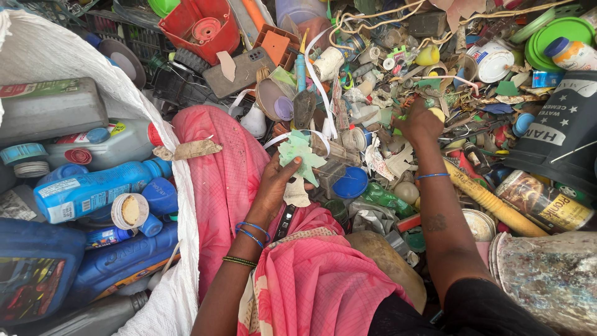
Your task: The person sits on the ground and sorts through a large pile of mixed waste, picking up plastic items such as bottle caps, toys, and containers. They place selected items into a white sack beside them.
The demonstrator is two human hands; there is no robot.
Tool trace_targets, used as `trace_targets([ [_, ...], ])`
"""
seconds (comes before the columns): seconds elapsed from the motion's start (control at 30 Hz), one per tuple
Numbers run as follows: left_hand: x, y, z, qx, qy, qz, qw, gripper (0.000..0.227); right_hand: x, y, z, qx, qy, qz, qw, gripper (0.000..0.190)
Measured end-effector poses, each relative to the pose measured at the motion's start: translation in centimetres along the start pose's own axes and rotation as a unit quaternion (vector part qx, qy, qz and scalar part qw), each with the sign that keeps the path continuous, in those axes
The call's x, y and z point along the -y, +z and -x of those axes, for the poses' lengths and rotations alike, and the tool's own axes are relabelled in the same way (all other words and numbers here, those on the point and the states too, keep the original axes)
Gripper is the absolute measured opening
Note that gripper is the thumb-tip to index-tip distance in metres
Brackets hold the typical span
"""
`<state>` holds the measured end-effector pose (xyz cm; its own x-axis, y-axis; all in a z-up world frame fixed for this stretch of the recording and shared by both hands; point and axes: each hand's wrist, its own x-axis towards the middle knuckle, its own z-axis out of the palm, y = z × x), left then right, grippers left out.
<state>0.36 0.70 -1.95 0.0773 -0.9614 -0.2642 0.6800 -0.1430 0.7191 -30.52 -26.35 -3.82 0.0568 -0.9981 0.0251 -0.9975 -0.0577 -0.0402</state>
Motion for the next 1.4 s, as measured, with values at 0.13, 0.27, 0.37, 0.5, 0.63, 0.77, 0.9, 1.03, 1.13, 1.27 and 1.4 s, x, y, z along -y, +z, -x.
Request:
trace_targets([
  [0.13, 0.0, 0.0, -0.1, 0.006, 0.000, 0.005, 1.000, 0.058, -0.7, 2.2, 0.5, -0.069, 0.002, -0.041, 0.997, 0.051],
  [0.27, 0.3, 0.0, -0.1, 0.001, -0.004, 0.001, 1.000, 0.059, -2.5, 0.6, -0.8, -0.106, 0.003, -0.132, 0.986, 0.037],
  [0.37, 0.2, 0.0, -0.2, 0.004, -0.011, 0.003, 1.000, 0.058, -3.2, -1.2, -1.5, -0.107, 0.028, -0.219, 0.969, 0.032],
  [0.5, -0.1, 0.3, -0.4, 0.001, -0.008, 0.015, 1.000, 0.057, -3.0, -3.8, -1.9, -0.226, -0.045, -0.308, 0.923, 0.029],
  [0.63, -0.1, 0.3, -0.5, 0.004, -0.015, 0.024, 1.000, 0.053, -2.1, -7.5, -2.0, -0.133, -0.064, -0.611, 0.778, 0.016],
  [0.77, 0.0, 0.4, -0.4, -0.001, -0.022, 0.013, 1.000, 0.050, 1.0, -11.8, 0.6, -0.135, -0.172, -0.476, 0.852, 0.023],
  [0.9, -0.3, 0.3, -0.2, -0.004, -0.008, 0.009, 1.000, 0.052, 7.4, -15.0, 4.3, 0.009, -0.173, -0.620, 0.765, 0.026],
  [1.03, -0.4, 0.4, -0.3, 0.028, -0.006, 0.091, 0.995, 0.064, 13.8, -13.8, 8.9, 0.179, -0.202, -0.626, 0.732, 0.028],
  [1.13, -0.7, 0.1, 0.1, 0.014, 0.003, 0.143, 0.990, 0.071, 18.2, -10.9, 11.9, 0.250, -0.202, -0.692, 0.646, 0.028],
  [1.27, -0.7, 0.4, 0.1, 0.019, 0.034, 0.053, 0.998, 0.065, 20.9, -7.9, 14.9, 0.269, -0.183, -0.695, 0.641, 0.028],
  [1.4, 0.0, 0.8, -0.3, -0.045, 0.016, -0.027, 0.999, 0.053, 19.7, -8.0, 13.8, 0.238, -0.243, -0.638, 0.692, 0.028],
])
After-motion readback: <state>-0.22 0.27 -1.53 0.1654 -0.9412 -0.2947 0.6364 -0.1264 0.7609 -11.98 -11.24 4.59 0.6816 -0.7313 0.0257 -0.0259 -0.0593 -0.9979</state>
